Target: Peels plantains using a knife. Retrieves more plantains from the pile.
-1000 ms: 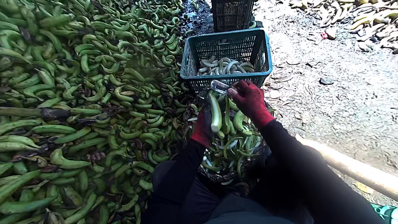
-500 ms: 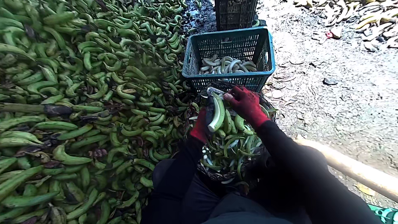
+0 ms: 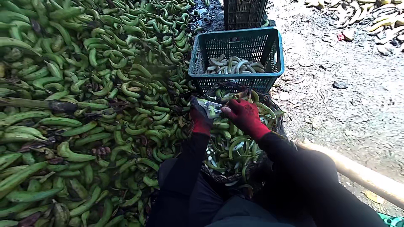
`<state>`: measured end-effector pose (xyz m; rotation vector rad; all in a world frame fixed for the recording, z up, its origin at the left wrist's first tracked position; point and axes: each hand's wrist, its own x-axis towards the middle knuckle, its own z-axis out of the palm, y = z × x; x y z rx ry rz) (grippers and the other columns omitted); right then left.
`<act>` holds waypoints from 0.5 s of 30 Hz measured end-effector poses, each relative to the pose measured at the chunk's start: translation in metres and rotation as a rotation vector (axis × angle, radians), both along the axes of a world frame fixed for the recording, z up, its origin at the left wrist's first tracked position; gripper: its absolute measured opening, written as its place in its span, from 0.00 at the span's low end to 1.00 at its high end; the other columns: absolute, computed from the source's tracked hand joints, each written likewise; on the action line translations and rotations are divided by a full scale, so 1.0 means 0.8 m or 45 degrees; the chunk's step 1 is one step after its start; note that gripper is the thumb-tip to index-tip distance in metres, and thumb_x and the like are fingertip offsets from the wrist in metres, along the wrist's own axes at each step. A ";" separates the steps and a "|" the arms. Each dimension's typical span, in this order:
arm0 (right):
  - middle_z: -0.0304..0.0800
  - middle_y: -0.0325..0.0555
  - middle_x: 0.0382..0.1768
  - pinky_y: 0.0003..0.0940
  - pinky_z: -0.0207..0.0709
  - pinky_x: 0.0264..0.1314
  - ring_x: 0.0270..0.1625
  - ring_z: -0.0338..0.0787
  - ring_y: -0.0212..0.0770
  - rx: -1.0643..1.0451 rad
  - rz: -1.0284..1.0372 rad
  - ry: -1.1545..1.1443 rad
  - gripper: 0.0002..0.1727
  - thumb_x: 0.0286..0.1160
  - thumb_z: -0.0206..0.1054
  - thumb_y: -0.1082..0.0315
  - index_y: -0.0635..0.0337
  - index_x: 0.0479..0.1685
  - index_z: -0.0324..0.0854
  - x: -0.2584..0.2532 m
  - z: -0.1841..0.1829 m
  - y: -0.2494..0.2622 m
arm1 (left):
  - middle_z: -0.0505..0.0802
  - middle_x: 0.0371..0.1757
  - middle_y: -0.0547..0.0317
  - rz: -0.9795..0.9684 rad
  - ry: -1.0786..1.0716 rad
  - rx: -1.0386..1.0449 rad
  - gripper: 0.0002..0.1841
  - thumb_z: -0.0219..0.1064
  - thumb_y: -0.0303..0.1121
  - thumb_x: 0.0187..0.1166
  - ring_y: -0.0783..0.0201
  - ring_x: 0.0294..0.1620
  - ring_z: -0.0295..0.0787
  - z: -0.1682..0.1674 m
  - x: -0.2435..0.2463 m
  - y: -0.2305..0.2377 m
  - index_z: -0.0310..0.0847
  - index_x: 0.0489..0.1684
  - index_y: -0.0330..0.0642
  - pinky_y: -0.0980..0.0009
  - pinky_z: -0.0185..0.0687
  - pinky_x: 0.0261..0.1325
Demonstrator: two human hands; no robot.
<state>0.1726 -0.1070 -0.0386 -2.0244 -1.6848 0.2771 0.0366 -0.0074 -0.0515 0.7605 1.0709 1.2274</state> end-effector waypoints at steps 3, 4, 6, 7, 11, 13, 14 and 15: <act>0.89 0.54 0.48 0.68 0.77 0.54 0.53 0.90 0.59 -0.112 -0.068 0.086 0.33 0.86 0.47 0.32 0.49 0.55 0.86 0.031 0.012 0.020 | 0.84 0.75 0.56 -0.480 0.723 0.414 0.24 0.42 0.48 0.96 0.57 0.71 0.82 -0.004 -0.031 -0.046 0.69 0.83 0.50 0.52 0.79 0.71; 0.89 0.54 0.49 0.68 0.76 0.56 0.54 0.89 0.59 -0.103 -0.088 0.076 0.33 0.85 0.48 0.32 0.49 0.56 0.86 0.038 0.016 0.021 | 0.82 0.78 0.53 -0.530 0.854 0.441 0.26 0.41 0.50 0.96 0.53 0.74 0.81 0.001 -0.031 -0.049 0.67 0.85 0.50 0.46 0.78 0.72; 0.89 0.55 0.49 0.67 0.75 0.58 0.55 0.89 0.59 -0.049 -0.103 -0.007 0.32 0.83 0.51 0.32 0.48 0.56 0.87 0.037 0.019 0.017 | 0.83 0.77 0.52 -0.519 0.825 0.354 0.28 0.40 0.55 0.94 0.52 0.73 0.81 0.007 -0.024 -0.045 0.69 0.84 0.52 0.45 0.79 0.70; 0.89 0.57 0.51 0.67 0.74 0.60 0.57 0.88 0.61 -0.036 -0.085 -0.041 0.33 0.82 0.52 0.32 0.49 0.58 0.87 0.031 0.019 0.012 | 0.85 0.73 0.51 -0.436 0.719 0.258 0.28 0.41 0.56 0.94 0.54 0.70 0.83 0.009 -0.019 -0.042 0.72 0.80 0.51 0.47 0.81 0.67; 0.87 0.55 0.49 0.65 0.75 0.56 0.54 0.87 0.59 0.141 0.056 -0.199 0.31 0.81 0.55 0.31 0.47 0.53 0.87 0.000 -0.002 -0.012 | 0.70 0.86 0.47 -0.062 0.270 -0.142 0.34 0.33 0.57 0.94 0.55 0.85 0.66 0.029 -0.013 -0.010 0.57 0.90 0.45 0.48 0.66 0.83; 0.87 0.54 0.47 0.63 0.74 0.54 0.51 0.87 0.59 0.173 0.068 -0.233 0.30 0.80 0.56 0.32 0.47 0.52 0.88 -0.005 -0.004 -0.013 | 0.72 0.85 0.42 0.014 0.517 -0.207 0.36 0.30 0.58 0.94 0.48 0.85 0.67 0.037 -0.019 -0.003 0.60 0.89 0.42 0.42 0.66 0.81; 0.87 0.54 0.46 0.63 0.74 0.54 0.51 0.87 0.59 0.177 0.062 -0.231 0.30 0.81 0.56 0.32 0.48 0.52 0.87 -0.004 -0.003 -0.010 | 0.74 0.83 0.39 -0.003 0.721 -0.161 0.35 0.29 0.55 0.95 0.47 0.84 0.69 0.041 -0.022 -0.005 0.60 0.88 0.40 0.43 0.67 0.81; 0.86 0.55 0.46 0.64 0.74 0.54 0.52 0.87 0.60 0.172 0.054 -0.224 0.30 0.81 0.56 0.32 0.48 0.52 0.86 -0.001 -0.001 -0.007 | 0.73 0.84 0.37 -0.071 0.900 -0.090 0.33 0.29 0.51 0.96 0.46 0.85 0.68 0.043 -0.023 -0.010 0.56 0.90 0.39 0.45 0.66 0.83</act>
